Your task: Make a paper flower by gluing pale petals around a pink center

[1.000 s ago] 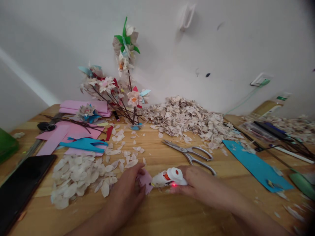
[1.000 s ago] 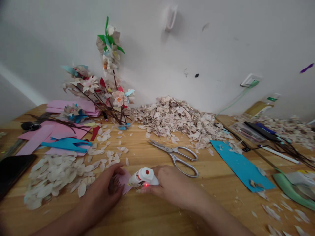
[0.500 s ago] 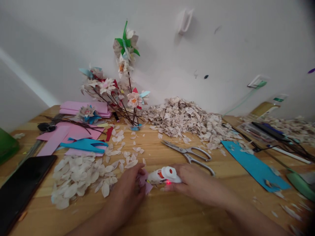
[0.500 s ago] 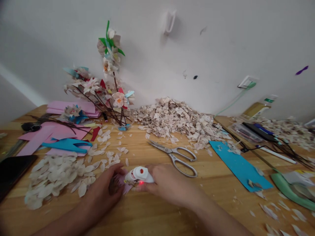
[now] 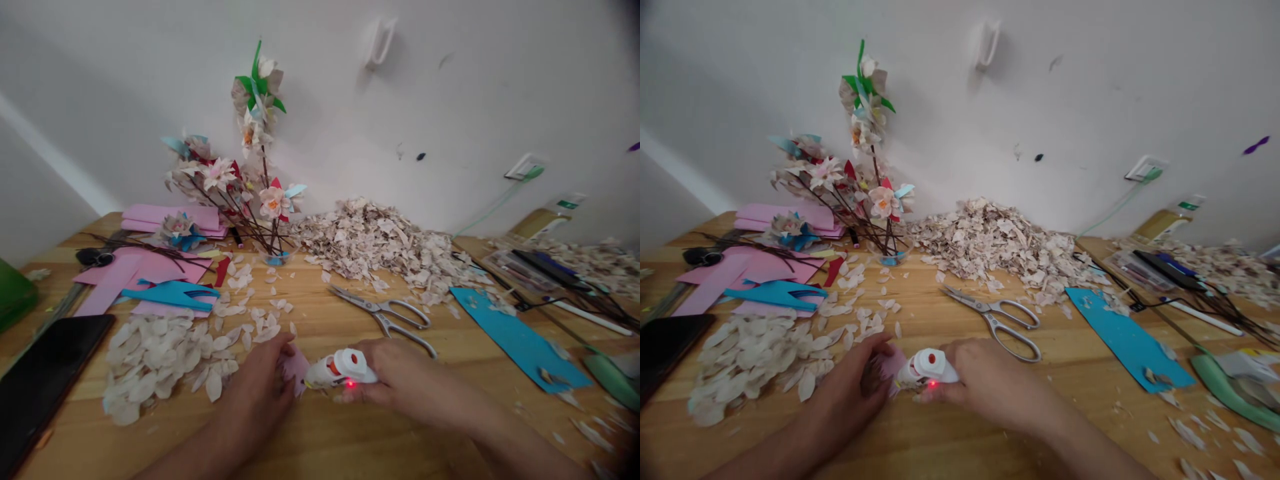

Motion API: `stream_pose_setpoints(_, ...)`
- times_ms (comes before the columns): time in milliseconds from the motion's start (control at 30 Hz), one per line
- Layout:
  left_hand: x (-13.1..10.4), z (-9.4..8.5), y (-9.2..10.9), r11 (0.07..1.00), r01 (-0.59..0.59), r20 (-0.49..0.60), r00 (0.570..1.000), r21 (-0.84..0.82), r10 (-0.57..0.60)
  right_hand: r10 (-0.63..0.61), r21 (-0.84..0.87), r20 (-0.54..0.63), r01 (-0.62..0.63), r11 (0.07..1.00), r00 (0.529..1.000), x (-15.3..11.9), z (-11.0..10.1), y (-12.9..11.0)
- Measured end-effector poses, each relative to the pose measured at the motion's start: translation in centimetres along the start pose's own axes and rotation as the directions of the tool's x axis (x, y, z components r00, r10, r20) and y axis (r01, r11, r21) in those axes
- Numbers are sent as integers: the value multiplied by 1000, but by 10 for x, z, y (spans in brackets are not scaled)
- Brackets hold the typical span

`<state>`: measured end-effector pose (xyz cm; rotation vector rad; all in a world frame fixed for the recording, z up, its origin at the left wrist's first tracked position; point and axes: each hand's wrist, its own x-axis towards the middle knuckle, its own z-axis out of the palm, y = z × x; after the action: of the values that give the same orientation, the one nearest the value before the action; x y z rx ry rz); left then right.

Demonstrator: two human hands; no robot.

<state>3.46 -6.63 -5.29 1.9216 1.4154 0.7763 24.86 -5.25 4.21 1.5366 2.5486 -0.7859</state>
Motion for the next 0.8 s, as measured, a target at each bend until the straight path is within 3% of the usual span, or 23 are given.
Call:
stream_pose_setpoints(200, 0, 0, 1, 1000, 11, 6, 1000, -1, -11, -8, -9, -26, 8, 1000, 1000, -6, -6, 3)
stream_pose_setpoints(533, 1, -1, 2, 1000, 5, 27, 1000, -4, -5, 31, -24, -17, -31, 999, 999, 11, -6, -4)
stream_pose_setpoints(800, -1, 2, -1, 1000, 5, 8, 1000, 7, -5, 27, -35, 16, -26, 999, 1000, -2, -7, 6)
